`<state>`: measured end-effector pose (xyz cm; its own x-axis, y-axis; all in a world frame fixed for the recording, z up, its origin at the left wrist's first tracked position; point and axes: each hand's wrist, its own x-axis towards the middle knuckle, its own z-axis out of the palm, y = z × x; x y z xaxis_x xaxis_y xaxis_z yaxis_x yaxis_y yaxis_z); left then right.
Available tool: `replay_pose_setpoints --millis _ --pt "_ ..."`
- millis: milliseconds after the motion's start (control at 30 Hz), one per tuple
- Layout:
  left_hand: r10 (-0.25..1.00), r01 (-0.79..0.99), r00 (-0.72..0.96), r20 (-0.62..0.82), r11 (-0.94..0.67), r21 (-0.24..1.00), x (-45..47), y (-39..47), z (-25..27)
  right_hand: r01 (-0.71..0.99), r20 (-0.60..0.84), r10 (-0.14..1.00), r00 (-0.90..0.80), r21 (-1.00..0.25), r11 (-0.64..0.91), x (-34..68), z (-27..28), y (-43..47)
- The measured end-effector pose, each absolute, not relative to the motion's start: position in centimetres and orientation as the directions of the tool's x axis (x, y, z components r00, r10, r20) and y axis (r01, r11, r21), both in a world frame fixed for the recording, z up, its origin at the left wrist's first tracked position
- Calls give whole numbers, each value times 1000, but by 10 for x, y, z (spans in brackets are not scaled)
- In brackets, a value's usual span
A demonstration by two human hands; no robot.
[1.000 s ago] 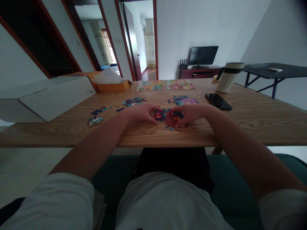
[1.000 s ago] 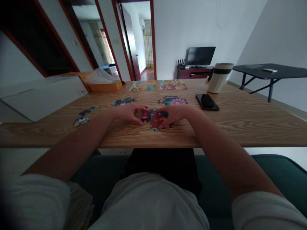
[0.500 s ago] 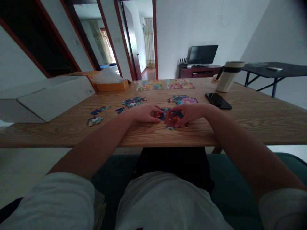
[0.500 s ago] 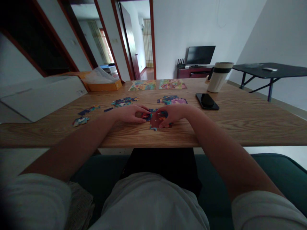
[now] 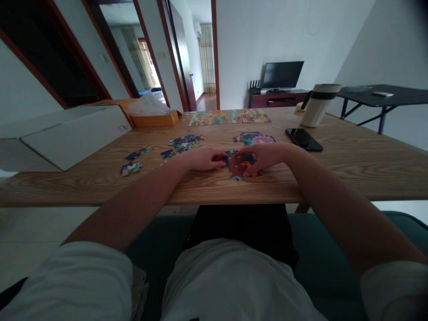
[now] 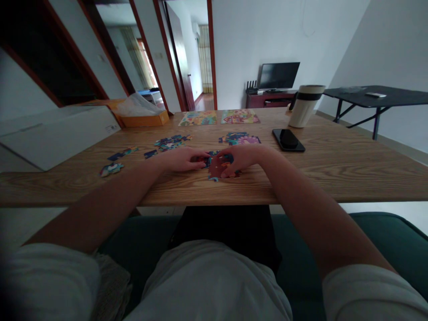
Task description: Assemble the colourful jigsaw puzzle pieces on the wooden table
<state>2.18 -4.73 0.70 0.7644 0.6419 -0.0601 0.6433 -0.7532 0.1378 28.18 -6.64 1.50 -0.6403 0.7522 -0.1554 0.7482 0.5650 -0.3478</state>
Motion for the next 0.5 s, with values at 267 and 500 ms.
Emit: replay_pose_setpoints --millis 267,500 --pt "608 609 792 -64 -776 162 20 -45 7 735 -162 743 -650 -382 560 282 14 -66" --pt "594 594 802 -66 -779 201 17 -48 9 733 -150 744 -652 -378 566 282 13 -65"
